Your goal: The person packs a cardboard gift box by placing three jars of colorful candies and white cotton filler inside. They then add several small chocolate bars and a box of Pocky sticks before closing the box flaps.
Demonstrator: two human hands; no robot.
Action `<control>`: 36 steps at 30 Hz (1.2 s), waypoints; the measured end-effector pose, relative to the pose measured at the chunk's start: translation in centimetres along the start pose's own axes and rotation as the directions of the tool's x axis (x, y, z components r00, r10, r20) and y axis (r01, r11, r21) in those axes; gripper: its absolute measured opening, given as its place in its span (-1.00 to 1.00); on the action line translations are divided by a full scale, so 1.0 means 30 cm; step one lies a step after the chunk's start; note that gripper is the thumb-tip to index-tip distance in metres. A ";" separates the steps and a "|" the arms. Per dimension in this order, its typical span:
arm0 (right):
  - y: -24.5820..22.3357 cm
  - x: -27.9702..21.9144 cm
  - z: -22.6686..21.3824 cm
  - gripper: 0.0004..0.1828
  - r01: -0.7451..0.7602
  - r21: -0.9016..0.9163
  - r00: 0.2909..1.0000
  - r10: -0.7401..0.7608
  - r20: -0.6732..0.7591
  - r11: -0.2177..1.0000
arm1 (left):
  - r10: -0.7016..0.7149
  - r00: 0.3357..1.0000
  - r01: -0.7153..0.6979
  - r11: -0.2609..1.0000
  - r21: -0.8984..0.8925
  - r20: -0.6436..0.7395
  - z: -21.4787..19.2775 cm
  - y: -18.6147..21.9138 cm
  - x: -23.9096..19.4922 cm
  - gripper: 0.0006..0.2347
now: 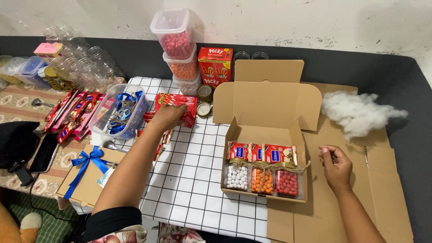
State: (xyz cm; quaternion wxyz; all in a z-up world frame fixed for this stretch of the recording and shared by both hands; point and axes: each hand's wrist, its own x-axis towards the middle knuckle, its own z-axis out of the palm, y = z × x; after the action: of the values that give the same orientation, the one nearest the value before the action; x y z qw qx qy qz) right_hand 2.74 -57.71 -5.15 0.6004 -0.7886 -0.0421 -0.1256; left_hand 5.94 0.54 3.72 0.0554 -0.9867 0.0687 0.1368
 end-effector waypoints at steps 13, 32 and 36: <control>0.045 0.010 0.000 -0.86 0.025 -0.024 1.000 -0.026 -0.008 0.999 | -0.040 0.999 0.043 0.994 0.097 -0.033 0.125 -0.032 0.052 -0.42; 0.011 0.029 -0.022 -0.86 0.036 0.041 0.994 -0.032 -0.107 0.998 | -0.038 0.940 -0.058 0.962 -0.268 -0.339 -0.141 0.081 -0.172 -0.65; -0.171 0.011 -0.036 -0.78 0.118 0.012 0.975 -0.113 -0.189 0.993 | -0.175 0.778 -0.365 0.655 -0.661 -0.603 -0.262 0.185 -0.247 -0.76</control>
State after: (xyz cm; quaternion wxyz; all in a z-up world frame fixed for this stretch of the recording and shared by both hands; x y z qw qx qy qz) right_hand 1.77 -57.36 0.02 0.6026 -0.7623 -0.0325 -0.2337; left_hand 0.10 -5.05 12.81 -0.3890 -0.9010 0.0754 -0.1766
